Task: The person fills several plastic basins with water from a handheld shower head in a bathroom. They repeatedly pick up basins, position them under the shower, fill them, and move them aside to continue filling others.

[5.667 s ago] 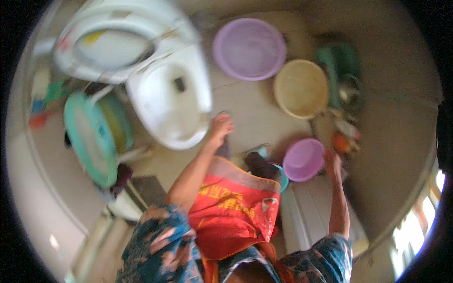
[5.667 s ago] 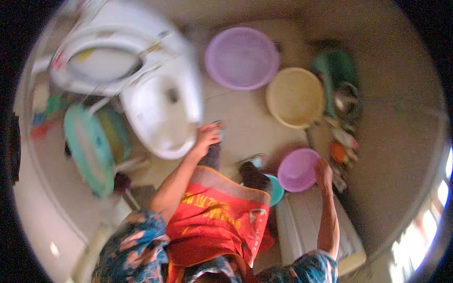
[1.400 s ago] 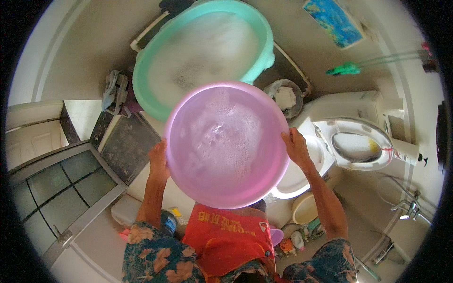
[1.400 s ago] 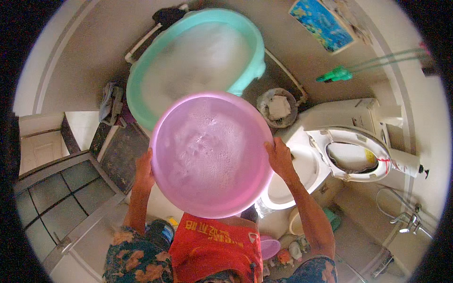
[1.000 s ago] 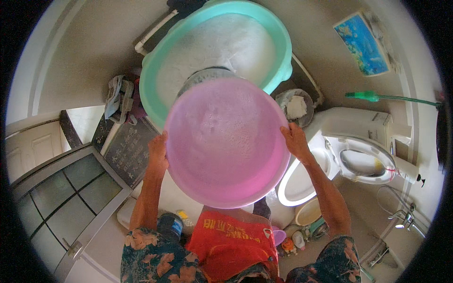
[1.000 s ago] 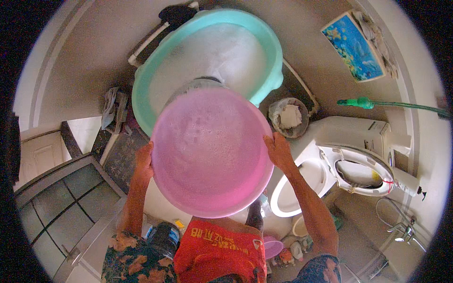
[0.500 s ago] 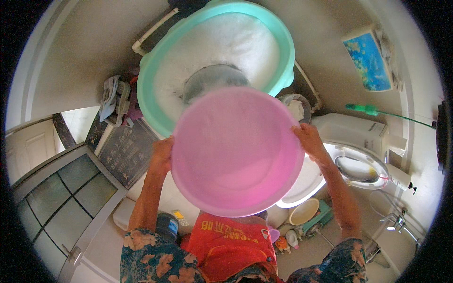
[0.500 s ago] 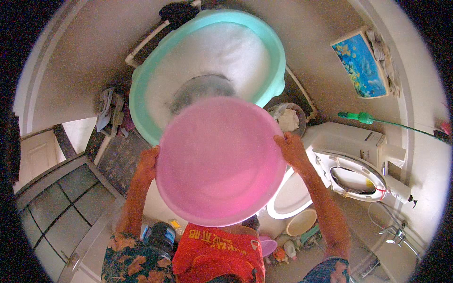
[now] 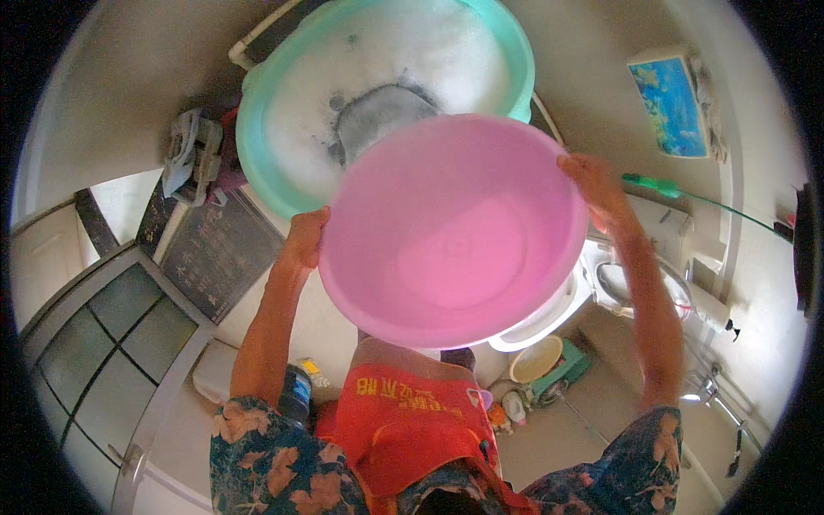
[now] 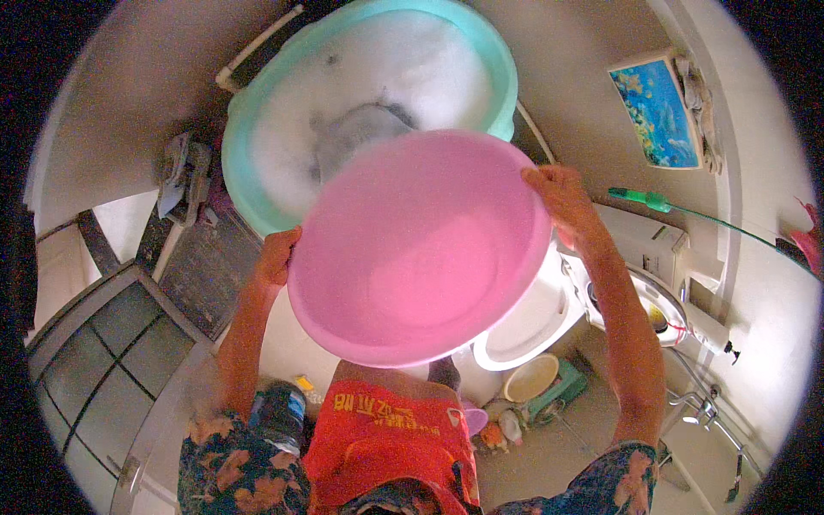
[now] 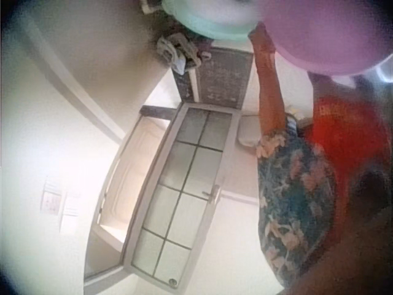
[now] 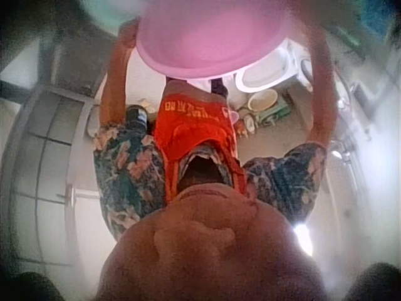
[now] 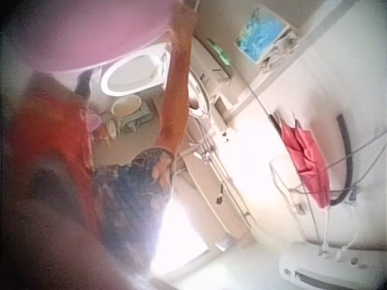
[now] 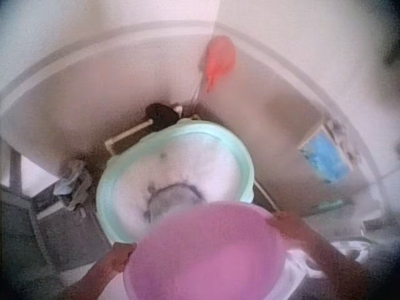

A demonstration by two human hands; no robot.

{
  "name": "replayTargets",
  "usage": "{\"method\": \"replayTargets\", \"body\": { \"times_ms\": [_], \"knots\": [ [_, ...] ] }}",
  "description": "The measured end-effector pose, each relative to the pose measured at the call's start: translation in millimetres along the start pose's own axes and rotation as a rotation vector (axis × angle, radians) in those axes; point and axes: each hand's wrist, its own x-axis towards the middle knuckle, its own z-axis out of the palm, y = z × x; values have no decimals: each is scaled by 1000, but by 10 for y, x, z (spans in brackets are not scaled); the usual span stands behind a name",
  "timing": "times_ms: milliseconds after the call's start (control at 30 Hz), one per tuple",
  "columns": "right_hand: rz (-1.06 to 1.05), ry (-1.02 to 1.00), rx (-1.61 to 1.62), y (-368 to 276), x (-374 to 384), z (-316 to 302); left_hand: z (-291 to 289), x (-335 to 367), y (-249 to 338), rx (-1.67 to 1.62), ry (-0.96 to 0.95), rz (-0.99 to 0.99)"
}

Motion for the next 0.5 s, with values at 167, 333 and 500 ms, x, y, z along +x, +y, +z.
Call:
{"method": "replayTargets", "body": {
  "times_ms": [167,333,500],
  "knots": [
    [-106,-57,117,-503,151,-40,140,97,-45,-59,-59,-113],
    [-213,-130,5,-1183,259,19,303,400,-328,-233,-158,-214],
    [-457,-121,-403,-1845,456,302,687,697,-744,-188,-176,-236]
  ]
}}
